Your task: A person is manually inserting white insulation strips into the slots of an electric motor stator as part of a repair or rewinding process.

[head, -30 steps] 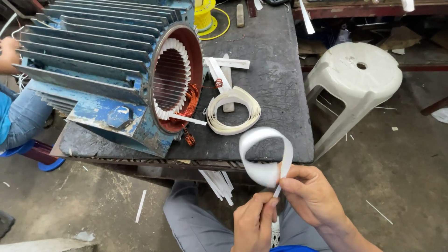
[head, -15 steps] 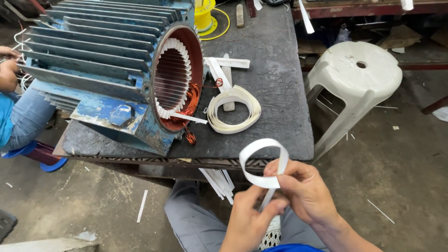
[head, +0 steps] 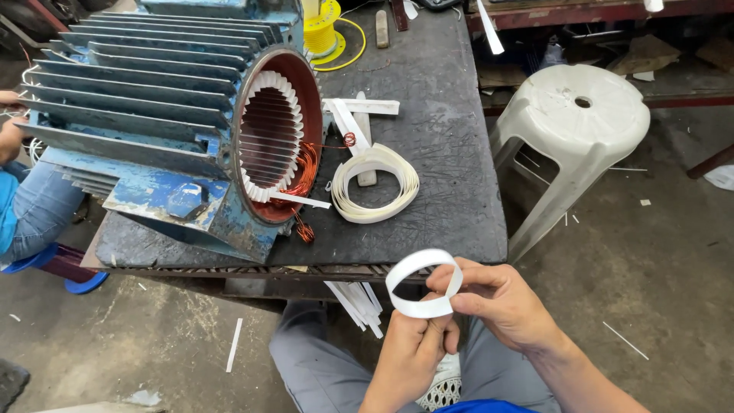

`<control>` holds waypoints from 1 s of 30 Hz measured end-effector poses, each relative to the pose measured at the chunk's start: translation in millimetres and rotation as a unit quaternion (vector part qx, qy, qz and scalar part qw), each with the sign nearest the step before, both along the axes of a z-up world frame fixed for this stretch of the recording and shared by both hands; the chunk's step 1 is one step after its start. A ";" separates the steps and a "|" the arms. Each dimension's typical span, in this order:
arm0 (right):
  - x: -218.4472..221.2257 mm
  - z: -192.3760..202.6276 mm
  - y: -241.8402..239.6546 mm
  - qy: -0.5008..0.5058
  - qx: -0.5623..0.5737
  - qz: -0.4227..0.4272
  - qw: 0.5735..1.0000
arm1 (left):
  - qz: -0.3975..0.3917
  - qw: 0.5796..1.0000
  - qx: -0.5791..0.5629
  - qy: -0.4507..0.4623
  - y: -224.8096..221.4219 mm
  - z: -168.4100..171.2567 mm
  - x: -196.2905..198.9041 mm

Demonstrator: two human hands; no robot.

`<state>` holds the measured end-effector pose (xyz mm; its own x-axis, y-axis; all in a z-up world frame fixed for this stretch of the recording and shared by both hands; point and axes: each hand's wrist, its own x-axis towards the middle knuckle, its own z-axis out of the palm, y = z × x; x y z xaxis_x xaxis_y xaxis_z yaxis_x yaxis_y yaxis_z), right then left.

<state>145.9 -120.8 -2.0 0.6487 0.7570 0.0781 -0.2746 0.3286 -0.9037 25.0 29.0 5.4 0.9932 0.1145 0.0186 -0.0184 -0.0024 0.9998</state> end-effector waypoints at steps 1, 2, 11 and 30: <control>2.6 -2.6 -1.9 -0.049 -0.033 -0.022 0.998 | -0.001 1.000 0.004 0.013 0.1 -3.3 0.1; 2.7 -7.3 -2.7 -0.048 -0.032 -0.023 0.998 | -0.002 1.000 0.004 0.013 -1.0 -2.6 1.0; -7.9 -27.9 1.6 0.098 -0.008 -0.093 0.991 | 0.068 0.997 0.015 -0.024 -15.7 -14.6 1.8; -27.0 -22.5 68.6 -0.005 -0.022 0.036 0.999 | 0.129 0.987 -0.096 0.031 35.3 -25.8 -44.7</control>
